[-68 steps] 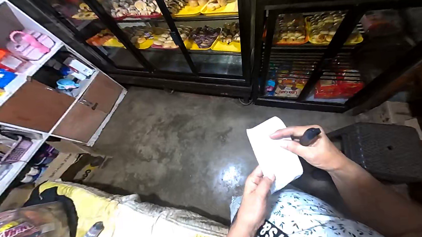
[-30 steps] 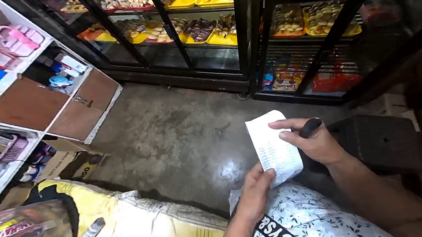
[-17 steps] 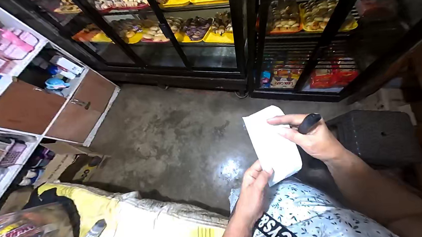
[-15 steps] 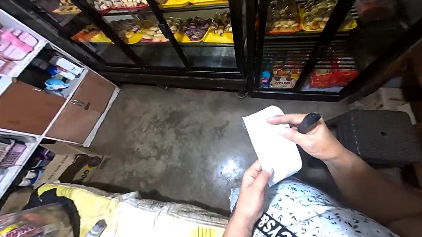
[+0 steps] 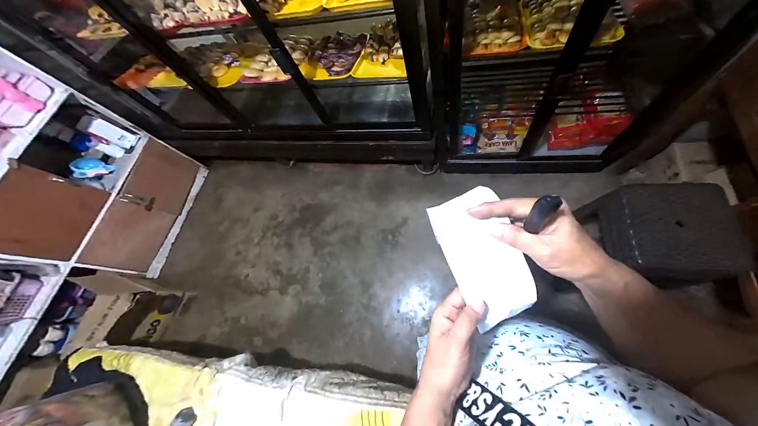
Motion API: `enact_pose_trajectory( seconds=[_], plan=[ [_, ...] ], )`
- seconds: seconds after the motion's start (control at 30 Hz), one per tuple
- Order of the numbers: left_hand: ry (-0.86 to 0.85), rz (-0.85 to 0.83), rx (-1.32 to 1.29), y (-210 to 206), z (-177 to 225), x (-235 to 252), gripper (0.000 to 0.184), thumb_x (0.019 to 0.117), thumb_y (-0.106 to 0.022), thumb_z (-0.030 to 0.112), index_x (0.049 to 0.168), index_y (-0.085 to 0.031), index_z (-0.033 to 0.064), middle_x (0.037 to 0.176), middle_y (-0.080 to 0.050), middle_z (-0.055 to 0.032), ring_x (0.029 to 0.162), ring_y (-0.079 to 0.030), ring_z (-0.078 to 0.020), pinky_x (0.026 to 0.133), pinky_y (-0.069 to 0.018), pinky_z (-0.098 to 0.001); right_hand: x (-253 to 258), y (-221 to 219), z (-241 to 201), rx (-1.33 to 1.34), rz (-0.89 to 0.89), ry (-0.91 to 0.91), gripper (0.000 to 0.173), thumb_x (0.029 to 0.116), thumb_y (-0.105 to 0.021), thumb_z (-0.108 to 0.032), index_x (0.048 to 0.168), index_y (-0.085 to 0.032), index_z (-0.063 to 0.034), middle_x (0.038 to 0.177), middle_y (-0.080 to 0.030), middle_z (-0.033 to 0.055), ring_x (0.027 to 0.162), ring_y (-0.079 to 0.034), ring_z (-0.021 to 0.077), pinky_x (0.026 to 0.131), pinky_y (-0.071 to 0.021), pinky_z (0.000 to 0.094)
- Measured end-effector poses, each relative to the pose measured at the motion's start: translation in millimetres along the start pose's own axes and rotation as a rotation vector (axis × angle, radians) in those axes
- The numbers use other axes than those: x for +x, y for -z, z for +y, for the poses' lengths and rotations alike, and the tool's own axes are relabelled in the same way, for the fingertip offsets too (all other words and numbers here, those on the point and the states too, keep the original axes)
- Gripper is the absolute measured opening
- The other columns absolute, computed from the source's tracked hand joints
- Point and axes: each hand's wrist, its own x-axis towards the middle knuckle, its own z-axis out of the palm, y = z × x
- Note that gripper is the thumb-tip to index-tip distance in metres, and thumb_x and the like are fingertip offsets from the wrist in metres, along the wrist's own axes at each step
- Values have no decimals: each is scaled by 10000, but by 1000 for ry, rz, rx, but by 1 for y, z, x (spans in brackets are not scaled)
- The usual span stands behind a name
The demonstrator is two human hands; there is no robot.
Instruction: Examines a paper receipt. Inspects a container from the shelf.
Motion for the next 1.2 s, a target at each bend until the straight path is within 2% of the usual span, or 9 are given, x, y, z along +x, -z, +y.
enact_pose_trajectory(
  seconds=[0.2,0.5,0.67,0.8,1.2],
  plan=[
    [11,7,9,-1,-1,-1,234,994,-493,56,1085,-708,71,990,-761,-7,915,-722,-83,876,-590,-304,0,0,-1,2,7,6,285,902,-637,43,1165,-733,-6,1066,-756,-17,849,-678,-15,772,-576,163],
    [30,-12,22,-3,-1,-1,229,996,-504,66,1089,-713,78,999,-761,-3,930,-720,-79,887,-586,-302,1,4,-2,-12,37,4,324,900,-611,60,1192,-723,-23,1072,-751,-26,756,-632,-41,684,-542,134],
    [30,-19,42,-1,-5,-1,208,997,-523,87,1072,-717,84,996,-758,-2,926,-718,-83,885,-586,-309,1,6,-3,-5,37,10,314,902,-614,58,1187,-724,-15,1104,-751,-14,802,-659,-28,720,-561,148],
    [53,-15,21,-3,-5,-2,219,996,-510,63,1071,-715,72,987,-760,-11,921,-723,-89,885,-589,-312,2,7,-2,2,44,15,311,900,-617,64,1180,-728,-14,1077,-756,-8,824,-675,-11,745,-576,166],
    [61,-30,31,-4,-8,-2,228,1004,-501,84,1079,-716,71,994,-760,-16,925,-723,-94,888,-589,-318,-1,11,-1,-12,54,-4,307,908,-619,46,1191,-721,-15,1096,-752,-8,813,-670,-13,737,-571,161]
  ],
)
